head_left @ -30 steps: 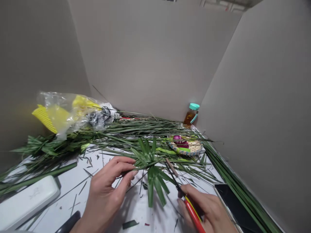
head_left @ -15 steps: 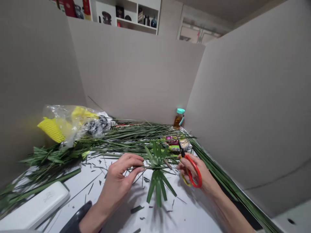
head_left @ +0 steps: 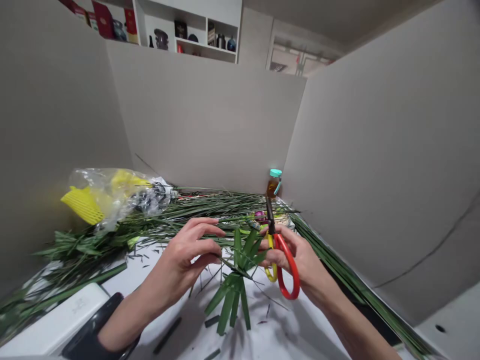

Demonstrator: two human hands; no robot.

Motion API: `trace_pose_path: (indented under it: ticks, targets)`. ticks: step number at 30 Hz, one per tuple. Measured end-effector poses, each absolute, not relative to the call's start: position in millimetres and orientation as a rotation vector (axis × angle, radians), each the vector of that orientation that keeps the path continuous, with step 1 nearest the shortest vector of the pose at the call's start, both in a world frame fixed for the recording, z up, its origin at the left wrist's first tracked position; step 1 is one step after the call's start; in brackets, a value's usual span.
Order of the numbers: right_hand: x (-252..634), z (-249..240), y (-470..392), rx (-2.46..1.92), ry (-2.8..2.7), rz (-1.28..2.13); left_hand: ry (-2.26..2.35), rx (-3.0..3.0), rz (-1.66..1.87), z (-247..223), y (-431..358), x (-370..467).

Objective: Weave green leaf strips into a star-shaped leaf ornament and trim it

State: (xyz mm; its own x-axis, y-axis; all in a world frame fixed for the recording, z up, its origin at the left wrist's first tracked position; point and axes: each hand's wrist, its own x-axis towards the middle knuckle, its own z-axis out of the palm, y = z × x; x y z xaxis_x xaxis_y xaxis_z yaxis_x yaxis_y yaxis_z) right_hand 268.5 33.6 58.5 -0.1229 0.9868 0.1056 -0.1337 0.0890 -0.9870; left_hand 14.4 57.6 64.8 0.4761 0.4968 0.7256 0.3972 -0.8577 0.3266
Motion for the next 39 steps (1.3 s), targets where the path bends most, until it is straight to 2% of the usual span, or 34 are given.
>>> trace_pose_path:
  ticks: [10, 15, 19, 22, 29, 34, 39]
  targets:
    - [230.4, 30.3, 38.5, -0.997, -1.212, 1.463, 0.925, 2.545, 1.339, 37.6, 58.7, 2.7]
    - [225.6, 10.5, 42.6, -0.980, -1.126, 1.483, 1.150, 2.288, 1.589, 23.9, 53.6, 5.6]
    - [227.7, 0.5, 45.5, -1.005, -1.055, 1.428, 1.419, 1.841, 1.798, 16.7, 44.0, 3.3]
    - [230.6, -1.3, 47.0, -1.018, -1.017, 1.375, 1.431, 1.514, 1.623, 10.0, 39.8, 5.6]
    - [225.1, 1.2, 37.9, -1.032, -1.029, 1.362, 1.076, 1.011, 1.056, 3.4, 28.4, 39.1]
    - [225.4, 3.7, 33.3, -1.009, -1.155, 1.489, 0.999, 0.853, 0.846, 7.4, 26.1, 36.5]
    - [242.8, 11.0, 43.1, -0.986, -1.122, 1.386, 0.956, 0.801, 0.734, 4.9, 26.6, 28.6]
